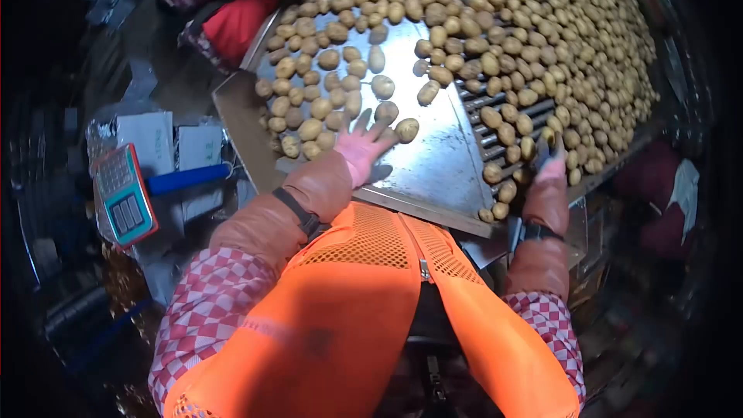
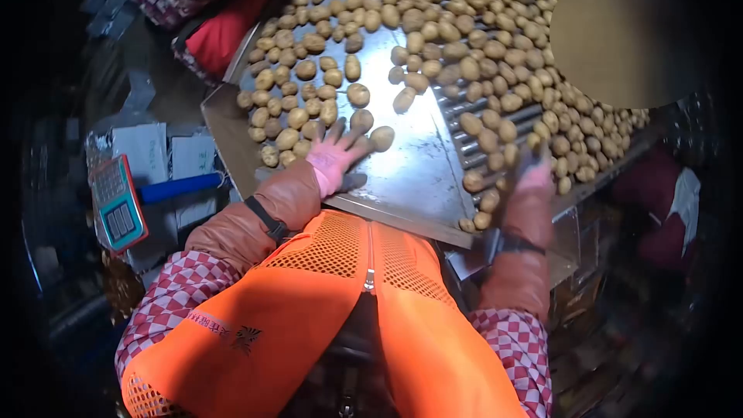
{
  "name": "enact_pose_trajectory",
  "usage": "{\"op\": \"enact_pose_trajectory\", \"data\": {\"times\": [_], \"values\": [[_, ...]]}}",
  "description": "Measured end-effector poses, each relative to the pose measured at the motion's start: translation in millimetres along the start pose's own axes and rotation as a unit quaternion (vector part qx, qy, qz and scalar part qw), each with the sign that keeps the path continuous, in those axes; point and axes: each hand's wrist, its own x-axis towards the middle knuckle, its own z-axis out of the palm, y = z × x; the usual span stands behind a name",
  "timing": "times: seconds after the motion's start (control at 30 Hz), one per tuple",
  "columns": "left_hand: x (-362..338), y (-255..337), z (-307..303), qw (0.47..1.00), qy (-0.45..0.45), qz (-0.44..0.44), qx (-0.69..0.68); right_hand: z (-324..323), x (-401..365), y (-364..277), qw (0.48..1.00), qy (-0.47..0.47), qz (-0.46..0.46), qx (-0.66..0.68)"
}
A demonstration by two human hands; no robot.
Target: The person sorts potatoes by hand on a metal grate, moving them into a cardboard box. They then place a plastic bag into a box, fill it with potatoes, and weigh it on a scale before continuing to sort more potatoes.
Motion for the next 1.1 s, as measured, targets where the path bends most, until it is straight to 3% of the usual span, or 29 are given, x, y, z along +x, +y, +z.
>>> {"op": "enact_pose_trajectory", "data": {"times": [0.03,0.07,0.1,0.13,0.17,0.2,0.23,0.27,0.3,0.37,0.4,0.43,0.47,0.5,0.53,0.57,0.63,0.67,0.77,0.83,0.9,0.97,1.0,1.03,1.1], "values": [[-5,-14,4,0.997,0.021,-0.067,-0.025,37,-14,1,0.961,0.042,-0.044,-0.270],[-12,-27,8,0.989,0.042,-0.131,-0.050,65,-24,6,0.848,0.081,-0.089,-0.516],[-18,-38,12,0.988,0.043,-0.137,-0.051,90,-29,14,0.669,0.116,-0.132,-0.722],[-26,-50,16,0.982,0.084,-0.169,-0.029,107,-24,42,0.651,0.054,-0.155,-0.741],[-33,-60,17,0.971,0.127,-0.202,-0.008,116,-27,64,0.621,0.067,-0.245,-0.741],[-39,-66,12,0.967,0.137,-0.213,-0.011,144,-53,63,0.632,0.031,-0.197,-0.749],[-43,-78,15,0.967,0.137,-0.216,-0.013,119,-17,108,0.681,-0.055,-0.321,-0.656],[-42,-94,21,0.955,0.184,-0.234,0.000,151,-61,109,0.638,-0.034,-0.322,-0.698],[-38,-108,25,0.941,0.229,-0.250,0.013,179,-99,96,0.640,-0.054,-0.283,-0.712],[-14,-129,-6,0.938,0.215,-0.271,0.038,181,-105,108,0.571,-0.072,-0.352,-0.738],[3,-151,-13,0.941,0.199,-0.273,0.026,193,-117,97,0.533,-0.104,-0.342,-0.767],[24,-178,-12,0.935,0.199,-0.294,0.010,192,-115,99,0.534,-0.095,-0.339,-0.769],[45,-204,-9,0.929,0.198,-0.313,-0.009,187,-112,104,0.684,-0.173,-0.318,-0.633],[68,-219,-30,0.926,0.139,-0.349,-0.033,181,-109,106,0.801,-0.239,-0.286,-0.469],[85,-213,-62,0.916,0.139,-0.367,-0.082,175,-106,107,0.810,-0.234,-0.267,-0.466],[103,-224,-52,0.905,0.189,-0.379,-0.038,167,-111,105,0.810,-0.219,-0.265,-0.474],[132,-224,-30,0.898,0.203,-0.369,-0.128,155,-124,105,0.904,-0.199,-0.151,-0.348],[132,-196,-35,0.921,0.144,-0.362,-0.018,146,-132,104,0.906,-0.186,-0.153,-0.347],[111,-164,-26,0.976,-0.023,-0.215,-0.027,123,-146,94,0.927,-0.122,-0.064,-0.350],[62,-140,-11,0.984,0.052,-0.170,-0.026,112,-159,92,0.951,-0.080,-0.024,-0.298],[18,-138,-14,0.987,0.051,-0.134,-0.067,73,-140,112,0.952,-0.106,-0.093,-0.271],[-18,-143,-13,0.977,0.042,-0.174,-0.112,81,-159,96,0.940,-0.103,-0.102,-0.308],[-30,-141,-11,0.983,0.062,-0.172,-0.015,81,-161,93,0.943,-0.086,-0.074,-0.313],[-37,-139,-2,0.983,0.064,-0.174,-0.012,81,-160,91,0.945,-0.068,-0.048,-0.317],[-52,-129,18,0.953,0.172,-0.249,0.002,79,-152,95,0.945,-0.069,-0.043,-0.316]]}}
